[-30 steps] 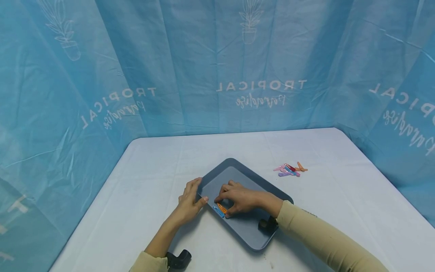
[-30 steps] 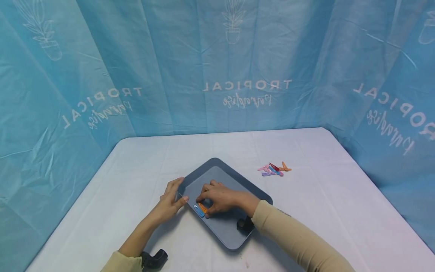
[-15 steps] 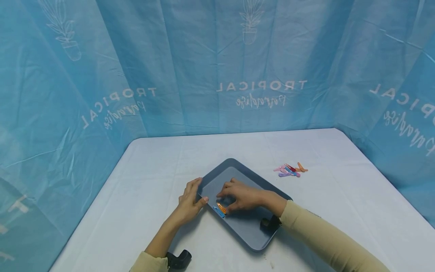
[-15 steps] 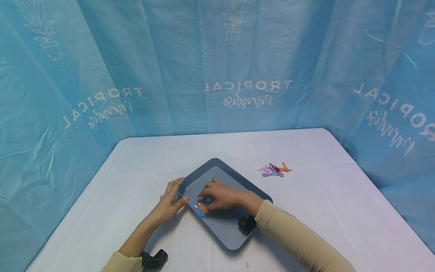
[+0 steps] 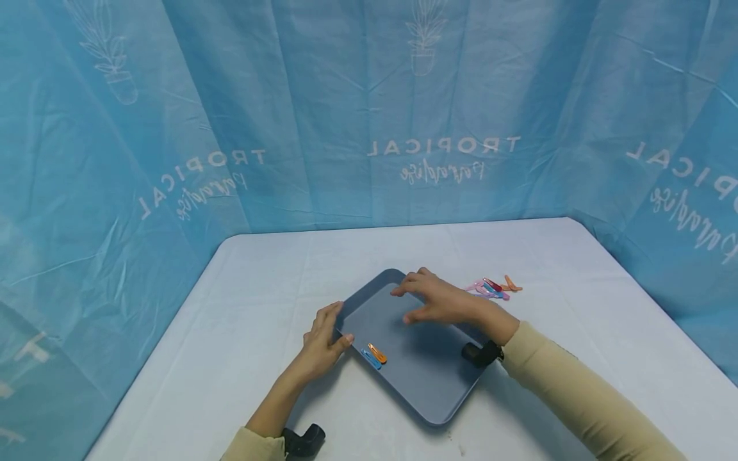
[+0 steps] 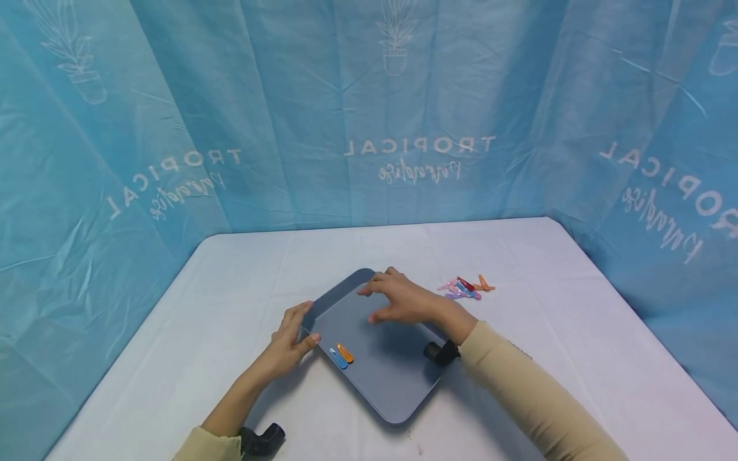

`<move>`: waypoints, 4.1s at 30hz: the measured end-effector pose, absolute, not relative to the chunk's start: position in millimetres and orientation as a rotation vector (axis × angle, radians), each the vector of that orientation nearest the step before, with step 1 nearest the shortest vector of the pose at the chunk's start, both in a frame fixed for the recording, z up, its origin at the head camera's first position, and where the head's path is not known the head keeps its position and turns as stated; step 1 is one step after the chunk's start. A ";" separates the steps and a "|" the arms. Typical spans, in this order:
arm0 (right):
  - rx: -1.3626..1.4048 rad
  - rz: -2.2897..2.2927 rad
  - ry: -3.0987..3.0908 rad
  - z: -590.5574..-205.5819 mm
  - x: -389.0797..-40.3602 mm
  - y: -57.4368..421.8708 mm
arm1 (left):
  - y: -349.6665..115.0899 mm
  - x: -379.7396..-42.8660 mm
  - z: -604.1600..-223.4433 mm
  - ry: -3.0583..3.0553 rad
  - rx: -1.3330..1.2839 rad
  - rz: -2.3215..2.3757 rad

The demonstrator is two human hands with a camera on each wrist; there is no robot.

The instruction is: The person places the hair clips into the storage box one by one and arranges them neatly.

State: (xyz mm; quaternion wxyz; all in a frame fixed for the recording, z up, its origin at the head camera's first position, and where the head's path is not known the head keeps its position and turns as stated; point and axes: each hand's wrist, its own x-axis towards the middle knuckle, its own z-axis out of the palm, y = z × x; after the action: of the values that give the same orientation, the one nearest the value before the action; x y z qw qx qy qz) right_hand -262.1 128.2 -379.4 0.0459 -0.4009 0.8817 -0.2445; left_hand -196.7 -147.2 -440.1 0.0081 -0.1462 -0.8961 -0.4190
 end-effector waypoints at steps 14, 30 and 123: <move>-1.031 -1.012 2.795 -372.7 -283.2 202.8 | -147.6 -195.9 -440.1 -2.795 -0.462 -1.291; -0.720 -1.034 2.884 -387.4 -301.9 259.3 | -147.0 -194.9 -438.5 -2.806 -0.462 -1.277; -0.305 -0.811 2.895 -431.3 -313.9 319.5 | -146.0 -195.5 -439.9 -2.797 -0.463 -1.267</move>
State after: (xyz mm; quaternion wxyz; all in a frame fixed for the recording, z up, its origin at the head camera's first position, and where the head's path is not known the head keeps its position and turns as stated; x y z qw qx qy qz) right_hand -313.9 319.5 -431.3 0.0597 -0.1008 0.9563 -0.2678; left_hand -195.5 -146.0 -439.9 0.0180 -0.1491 -0.9006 -0.4080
